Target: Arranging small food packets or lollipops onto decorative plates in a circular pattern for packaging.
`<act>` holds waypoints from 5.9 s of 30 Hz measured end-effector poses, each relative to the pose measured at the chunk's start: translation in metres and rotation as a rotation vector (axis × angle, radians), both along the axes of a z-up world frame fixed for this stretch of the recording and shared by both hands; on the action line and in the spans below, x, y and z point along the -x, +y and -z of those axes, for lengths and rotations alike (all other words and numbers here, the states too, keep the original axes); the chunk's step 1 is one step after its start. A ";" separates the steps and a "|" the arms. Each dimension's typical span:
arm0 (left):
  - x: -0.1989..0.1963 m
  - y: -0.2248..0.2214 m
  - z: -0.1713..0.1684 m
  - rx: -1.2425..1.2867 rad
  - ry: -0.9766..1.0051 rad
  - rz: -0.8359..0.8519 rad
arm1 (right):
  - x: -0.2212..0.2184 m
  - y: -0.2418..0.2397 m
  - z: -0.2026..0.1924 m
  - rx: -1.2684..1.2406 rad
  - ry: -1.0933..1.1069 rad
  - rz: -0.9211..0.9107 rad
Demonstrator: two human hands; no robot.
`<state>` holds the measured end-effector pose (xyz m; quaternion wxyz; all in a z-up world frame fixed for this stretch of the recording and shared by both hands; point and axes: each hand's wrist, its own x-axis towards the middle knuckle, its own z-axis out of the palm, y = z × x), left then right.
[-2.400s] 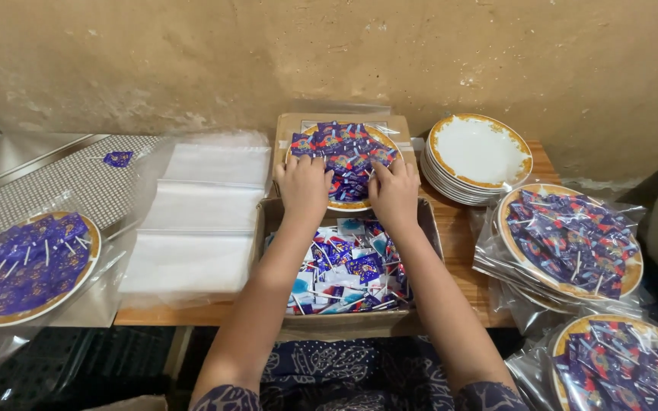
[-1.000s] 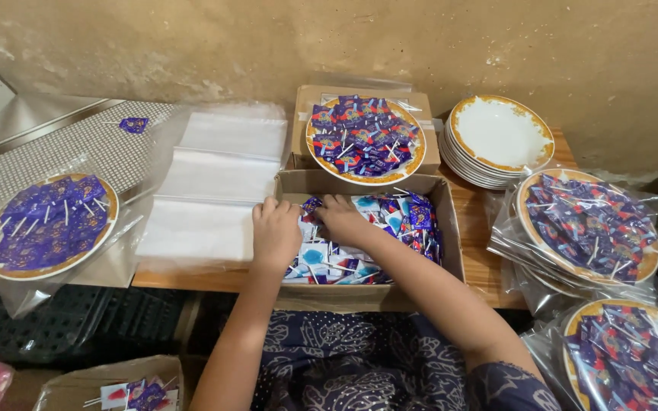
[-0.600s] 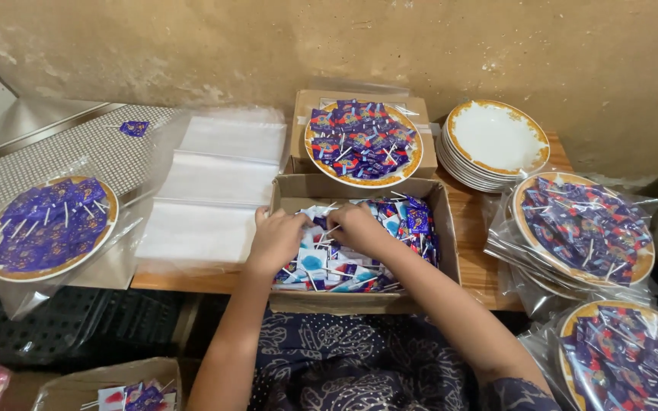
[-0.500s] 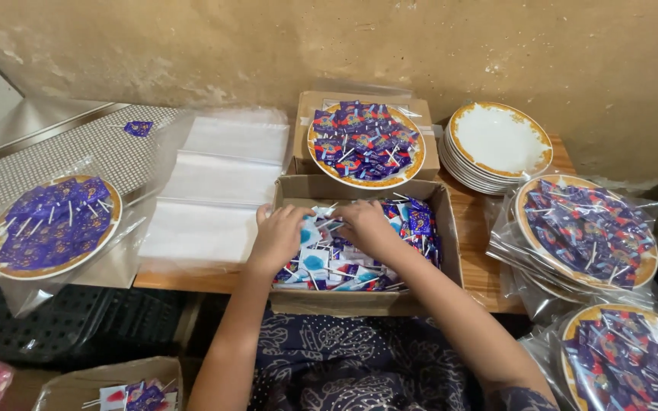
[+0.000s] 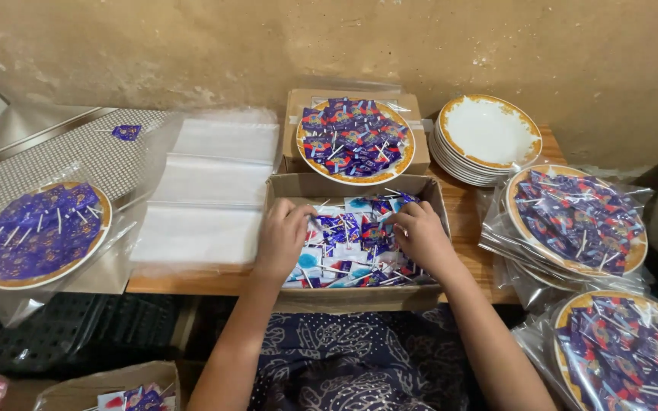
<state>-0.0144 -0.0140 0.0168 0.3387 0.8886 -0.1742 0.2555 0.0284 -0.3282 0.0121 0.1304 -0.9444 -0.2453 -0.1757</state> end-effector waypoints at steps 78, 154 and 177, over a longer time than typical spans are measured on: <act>-0.159 -0.038 -0.004 -0.294 -0.255 -0.262 | -0.015 -0.008 -0.058 -0.546 -0.162 0.368; -0.087 -0.016 -0.001 0.784 0.274 -0.070 | -0.115 0.020 -0.007 -1.326 0.593 0.236; -0.126 -0.018 0.004 0.962 -0.030 -0.246 | -0.075 0.061 -0.009 -1.769 0.734 0.000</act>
